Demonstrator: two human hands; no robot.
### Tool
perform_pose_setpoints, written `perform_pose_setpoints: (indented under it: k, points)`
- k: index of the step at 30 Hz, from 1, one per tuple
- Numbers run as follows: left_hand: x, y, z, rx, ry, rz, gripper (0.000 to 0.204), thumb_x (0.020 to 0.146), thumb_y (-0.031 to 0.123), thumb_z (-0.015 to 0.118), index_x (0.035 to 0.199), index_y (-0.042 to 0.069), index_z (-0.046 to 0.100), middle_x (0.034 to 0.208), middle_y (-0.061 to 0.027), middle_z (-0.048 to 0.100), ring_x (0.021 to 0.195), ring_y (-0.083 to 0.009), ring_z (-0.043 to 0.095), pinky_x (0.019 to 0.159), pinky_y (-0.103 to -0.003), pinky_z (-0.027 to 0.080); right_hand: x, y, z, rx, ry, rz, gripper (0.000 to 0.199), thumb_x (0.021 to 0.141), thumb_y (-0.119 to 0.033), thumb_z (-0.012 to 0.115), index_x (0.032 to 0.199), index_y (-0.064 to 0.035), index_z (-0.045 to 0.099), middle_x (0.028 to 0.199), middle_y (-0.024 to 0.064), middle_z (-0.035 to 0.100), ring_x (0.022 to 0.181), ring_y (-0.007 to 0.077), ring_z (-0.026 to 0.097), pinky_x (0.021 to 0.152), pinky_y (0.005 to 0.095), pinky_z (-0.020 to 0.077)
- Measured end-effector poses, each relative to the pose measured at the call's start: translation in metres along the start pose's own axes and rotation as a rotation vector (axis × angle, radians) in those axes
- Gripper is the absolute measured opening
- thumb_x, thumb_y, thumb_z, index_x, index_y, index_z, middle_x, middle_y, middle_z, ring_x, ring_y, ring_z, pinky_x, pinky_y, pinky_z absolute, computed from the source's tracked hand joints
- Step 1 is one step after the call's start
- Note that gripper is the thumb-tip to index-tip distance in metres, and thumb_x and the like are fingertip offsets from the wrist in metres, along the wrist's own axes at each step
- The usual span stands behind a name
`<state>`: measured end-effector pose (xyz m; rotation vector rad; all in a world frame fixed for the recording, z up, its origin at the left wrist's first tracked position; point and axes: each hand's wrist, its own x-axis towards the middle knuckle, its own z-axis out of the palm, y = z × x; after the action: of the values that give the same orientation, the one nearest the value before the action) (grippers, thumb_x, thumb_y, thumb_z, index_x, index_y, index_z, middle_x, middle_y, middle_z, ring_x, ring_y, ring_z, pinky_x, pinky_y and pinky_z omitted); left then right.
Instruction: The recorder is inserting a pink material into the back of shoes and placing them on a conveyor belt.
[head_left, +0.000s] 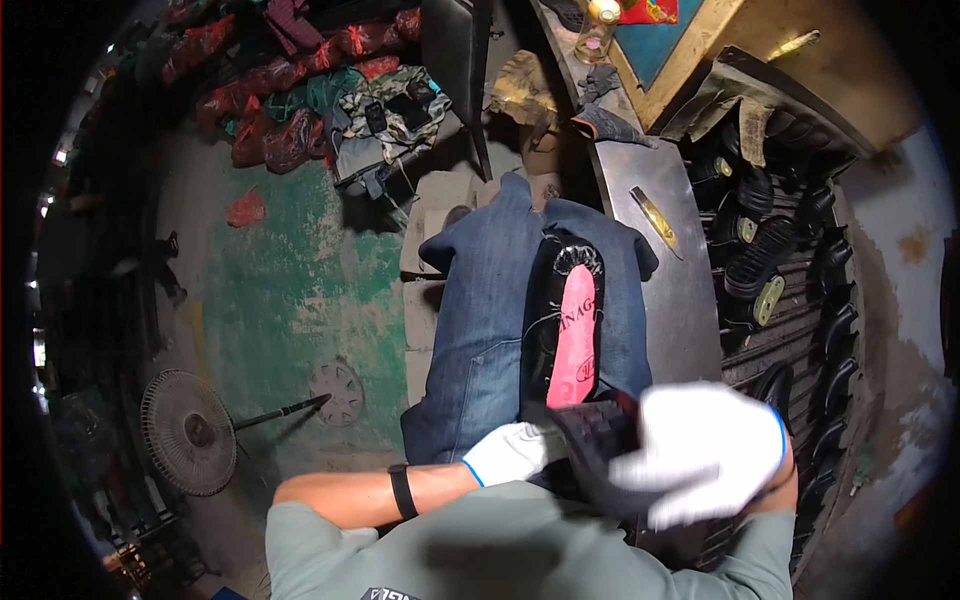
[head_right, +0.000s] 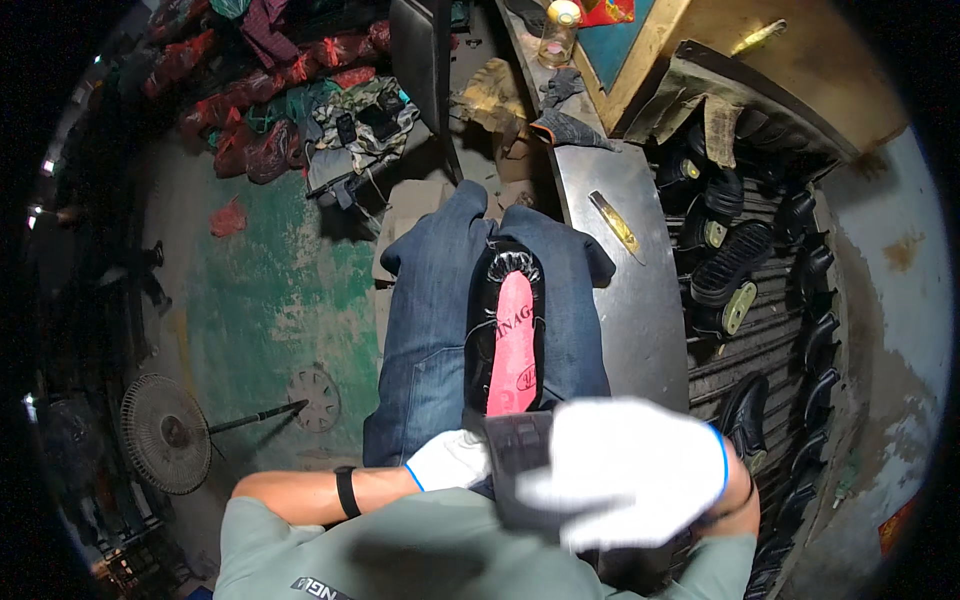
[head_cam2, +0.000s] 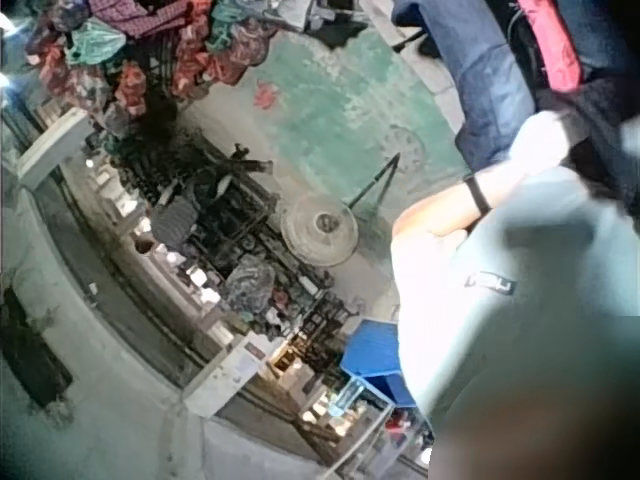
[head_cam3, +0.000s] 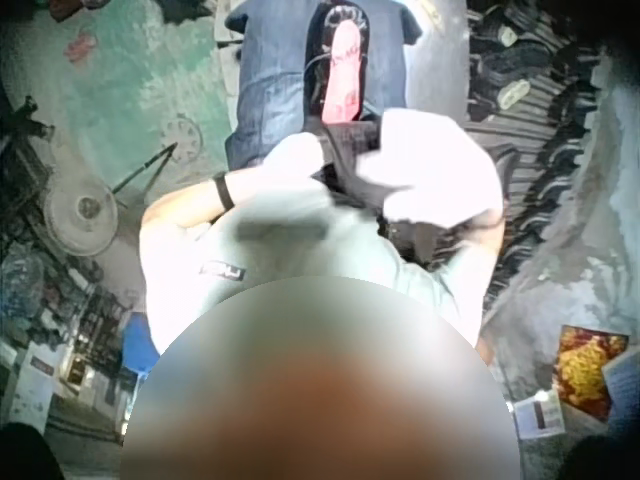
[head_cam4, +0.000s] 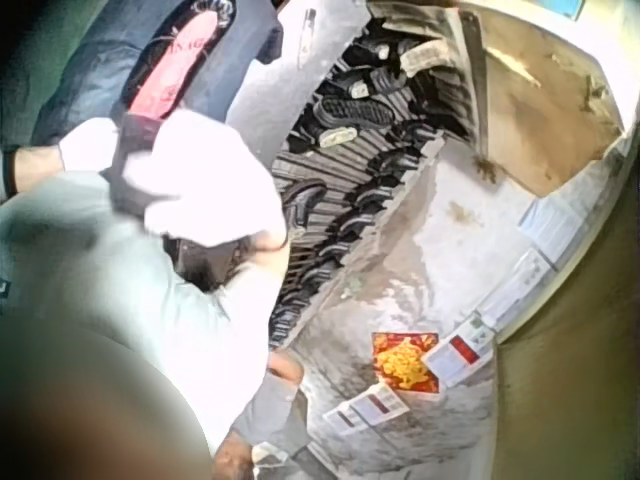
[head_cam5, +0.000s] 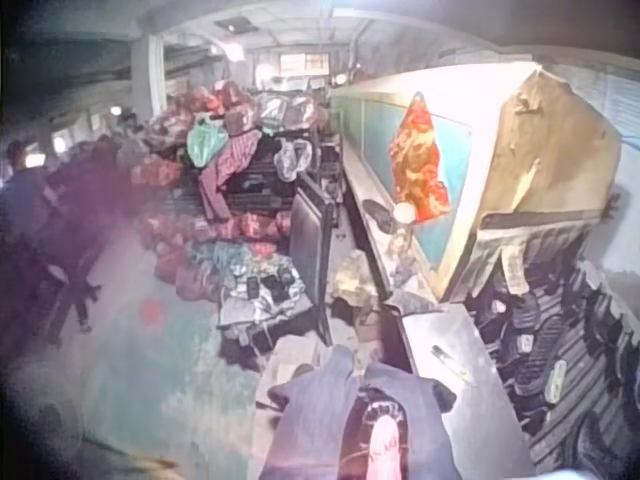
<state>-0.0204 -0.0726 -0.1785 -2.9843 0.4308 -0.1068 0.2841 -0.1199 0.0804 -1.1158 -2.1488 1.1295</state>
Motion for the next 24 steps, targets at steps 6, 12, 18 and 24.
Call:
perform_pose_setpoints:
  k: [6,12,18,24]
  points:
    - [0.017,-0.040,-0.065,-0.826,0.046,-0.184,0.049,0.108,0.008,0.059,0.156,0.001,0.060,0.159,-0.0175,0.062,0.146,-0.0332,0.061,0.125,-0.041,0.050,0.000,0.060,0.058,-0.039,0.312,0.074,0.052,0.089,-0.033,0.090,0.135,-0.0109,0.081,0.096,0.0068,0.063,0.092,0.0290,0.058,0.085,0.0434,0.0478]
    - [0.022,-0.147,-0.106,-1.078,0.561,-0.441,0.064,0.083,0.015,0.092,0.141,0.000,0.069,0.131,-0.0198,0.072,0.124,-0.0436,0.069,0.109,-0.052,0.056,0.008,0.085,0.052,0.168,0.438,0.119,0.065,0.074,-0.033,0.101,0.132,-0.0068,0.083,0.107,0.0076,0.059,0.099,0.0292,0.056,0.092,0.0427,0.0487]
    - [0.046,-0.157,-0.111,-1.277,0.567,-0.791,0.053,0.080,0.008,0.092,0.131,0.004,0.075,0.121,-0.0173,0.075,0.115,-0.0417,0.072,0.101,-0.047,0.059,0.004,0.115,0.084,0.652,0.807,0.300,0.067,0.066,-0.018,0.103,0.124,0.0061,0.080,0.122,0.0138,0.065,0.111,0.0276,0.065,0.102,0.0395,0.0516]
    - [0.066,-0.181,-0.102,-1.069,0.461,-0.988,0.064,0.077,0.005,0.096,0.135,0.001,0.070,0.125,-0.0179,0.069,0.108,-0.0305,0.072,0.097,-0.040,0.059,0.041,0.106,0.064,0.740,1.013,0.817,0.066,0.073,0.004,0.090,0.137,0.0057,0.075,0.121,0.0101,0.068,0.111,0.0201,0.069,0.097,0.0334,0.0552]
